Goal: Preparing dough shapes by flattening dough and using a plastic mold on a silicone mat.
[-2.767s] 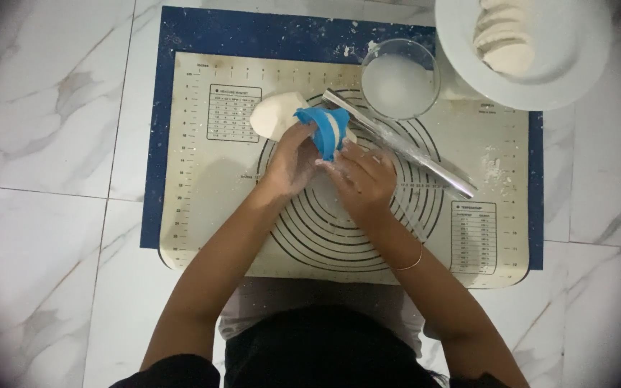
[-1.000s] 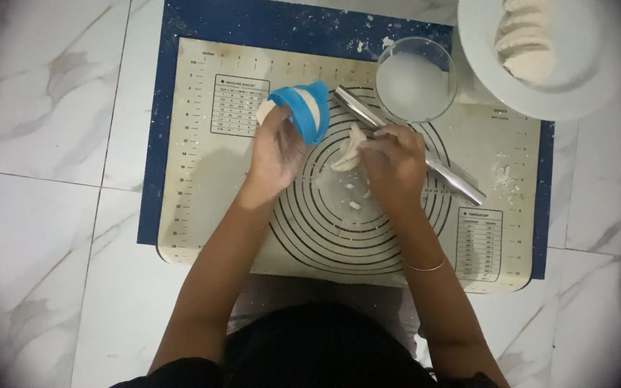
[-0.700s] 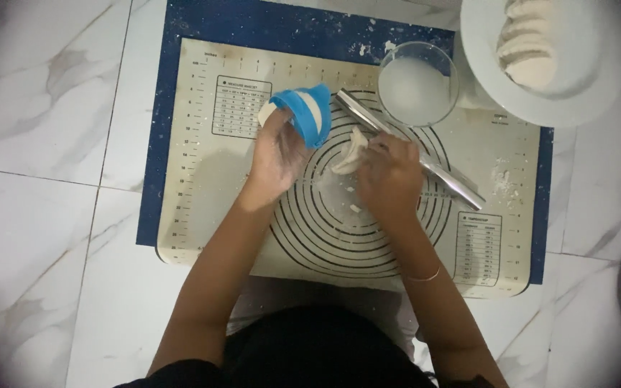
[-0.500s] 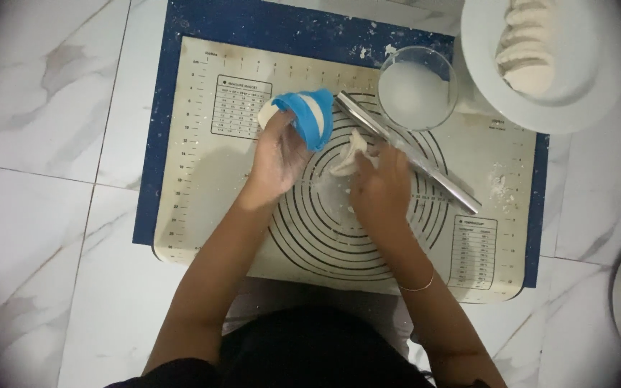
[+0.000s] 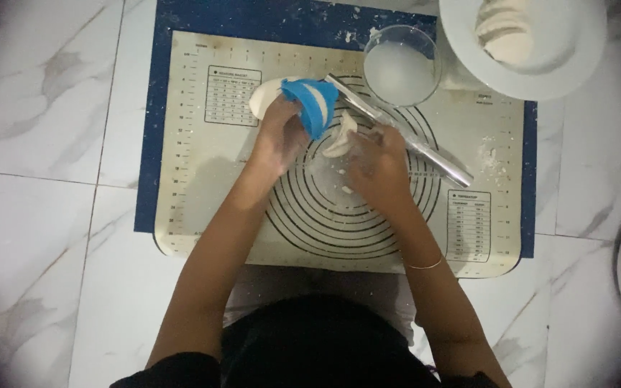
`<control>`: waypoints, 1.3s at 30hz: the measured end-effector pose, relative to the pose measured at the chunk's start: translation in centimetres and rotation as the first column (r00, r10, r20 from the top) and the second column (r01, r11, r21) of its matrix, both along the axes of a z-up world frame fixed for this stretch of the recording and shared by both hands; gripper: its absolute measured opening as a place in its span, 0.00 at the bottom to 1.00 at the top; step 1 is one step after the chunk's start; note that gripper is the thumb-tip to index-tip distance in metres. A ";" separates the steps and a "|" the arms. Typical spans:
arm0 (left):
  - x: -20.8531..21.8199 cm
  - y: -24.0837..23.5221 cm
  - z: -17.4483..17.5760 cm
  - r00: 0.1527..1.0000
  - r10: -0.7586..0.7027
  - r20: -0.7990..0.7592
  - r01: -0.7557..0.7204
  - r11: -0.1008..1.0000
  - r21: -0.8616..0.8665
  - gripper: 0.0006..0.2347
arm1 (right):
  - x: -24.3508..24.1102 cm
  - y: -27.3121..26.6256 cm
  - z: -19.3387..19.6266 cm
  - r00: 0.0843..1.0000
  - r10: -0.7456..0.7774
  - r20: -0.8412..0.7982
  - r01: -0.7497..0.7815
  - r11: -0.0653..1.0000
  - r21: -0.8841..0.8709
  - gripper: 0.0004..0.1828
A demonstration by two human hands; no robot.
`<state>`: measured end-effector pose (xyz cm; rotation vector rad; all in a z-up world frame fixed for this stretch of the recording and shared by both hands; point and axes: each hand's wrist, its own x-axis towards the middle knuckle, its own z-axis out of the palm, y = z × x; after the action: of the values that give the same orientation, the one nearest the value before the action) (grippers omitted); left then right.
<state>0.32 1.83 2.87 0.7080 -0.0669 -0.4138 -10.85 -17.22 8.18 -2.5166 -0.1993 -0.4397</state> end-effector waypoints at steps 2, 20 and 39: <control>0.3 -0.4 -0.3 0.999 -0.017 0.034 0.016 1.000 0.020 0.21 | -0.3 -0.5 0.6 0.999 -0.004 -0.035 0.012 0.971 0.238 0.14; -2.5 -1.8 -0.2 0.952 -0.233 0.199 0.185 0.954 0.235 0.25 | 2.7 -3.2 0.6 0.932 0.322 -0.166 -0.093 0.655 0.749 0.13; -4.3 -2.5 4.4 0.827 -0.167 0.536 -0.243 0.755 0.609 0.11 | 2.4 -0.7 0.9 0.851 -0.092 0.517 -0.172 0.882 0.439 0.06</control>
<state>-3.97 -0.70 7.28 1.5346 -0.4916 -0.1560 -8.49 -17.91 9.08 -1.8585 -0.3113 -1.0288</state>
